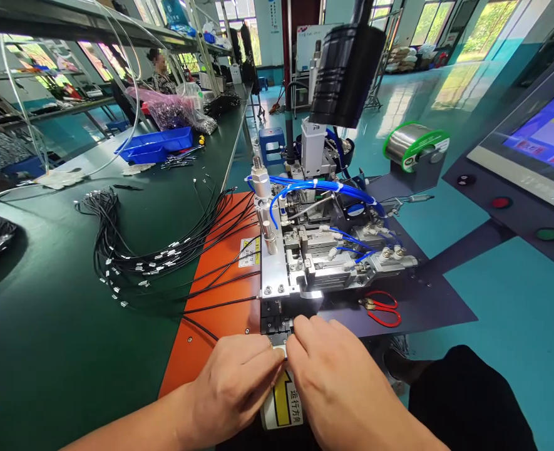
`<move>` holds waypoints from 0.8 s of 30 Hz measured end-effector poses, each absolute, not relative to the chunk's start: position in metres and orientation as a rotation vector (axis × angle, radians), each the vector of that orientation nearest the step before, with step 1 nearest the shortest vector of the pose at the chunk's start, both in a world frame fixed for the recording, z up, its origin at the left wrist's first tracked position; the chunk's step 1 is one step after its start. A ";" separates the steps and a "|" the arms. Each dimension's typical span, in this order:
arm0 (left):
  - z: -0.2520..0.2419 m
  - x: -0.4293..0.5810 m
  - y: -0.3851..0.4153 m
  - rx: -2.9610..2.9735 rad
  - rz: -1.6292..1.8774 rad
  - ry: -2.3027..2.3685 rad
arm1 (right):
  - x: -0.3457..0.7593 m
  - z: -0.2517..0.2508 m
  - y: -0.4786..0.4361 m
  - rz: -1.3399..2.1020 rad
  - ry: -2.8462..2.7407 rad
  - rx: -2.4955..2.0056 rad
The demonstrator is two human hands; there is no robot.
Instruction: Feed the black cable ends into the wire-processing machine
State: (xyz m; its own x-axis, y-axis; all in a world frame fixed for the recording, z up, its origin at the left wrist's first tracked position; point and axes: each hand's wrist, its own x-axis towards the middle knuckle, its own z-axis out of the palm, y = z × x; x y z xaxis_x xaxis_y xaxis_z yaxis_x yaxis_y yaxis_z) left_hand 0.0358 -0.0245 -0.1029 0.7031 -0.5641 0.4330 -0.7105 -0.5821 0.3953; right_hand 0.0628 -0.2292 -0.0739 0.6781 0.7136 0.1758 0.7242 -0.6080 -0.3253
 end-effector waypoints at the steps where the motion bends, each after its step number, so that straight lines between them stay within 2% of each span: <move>1: -0.102 0.036 -0.024 2.349 0.334 -0.948 | 0.064 -0.072 -0.230 -0.004 -1.079 -2.505; 5: -0.101 0.037 -0.022 2.277 0.238 -0.790 | 0.068 -0.072 -0.245 0.245 -0.601 -2.223; 8: -0.101 0.038 -0.022 2.248 0.218 -0.738 | 0.065 -0.082 -0.258 0.160 -0.379 -2.161; 14: -0.102 0.036 -0.022 2.266 0.204 -0.650 | 0.047 -0.099 -0.248 0.048 -0.426 -2.124; 24: -0.105 0.036 -0.022 2.272 0.186 -0.639 | 0.042 -0.096 -0.234 -0.126 -0.529 -2.057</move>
State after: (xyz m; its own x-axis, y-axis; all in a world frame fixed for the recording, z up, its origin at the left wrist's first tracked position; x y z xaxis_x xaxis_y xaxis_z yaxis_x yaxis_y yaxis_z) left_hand 0.0362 -0.0219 -0.1048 0.8646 -0.3891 0.3181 -0.4990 -0.5901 0.6346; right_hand 0.0422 -0.2342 -0.0960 0.9001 0.3169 0.2988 0.4178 -0.4341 -0.7981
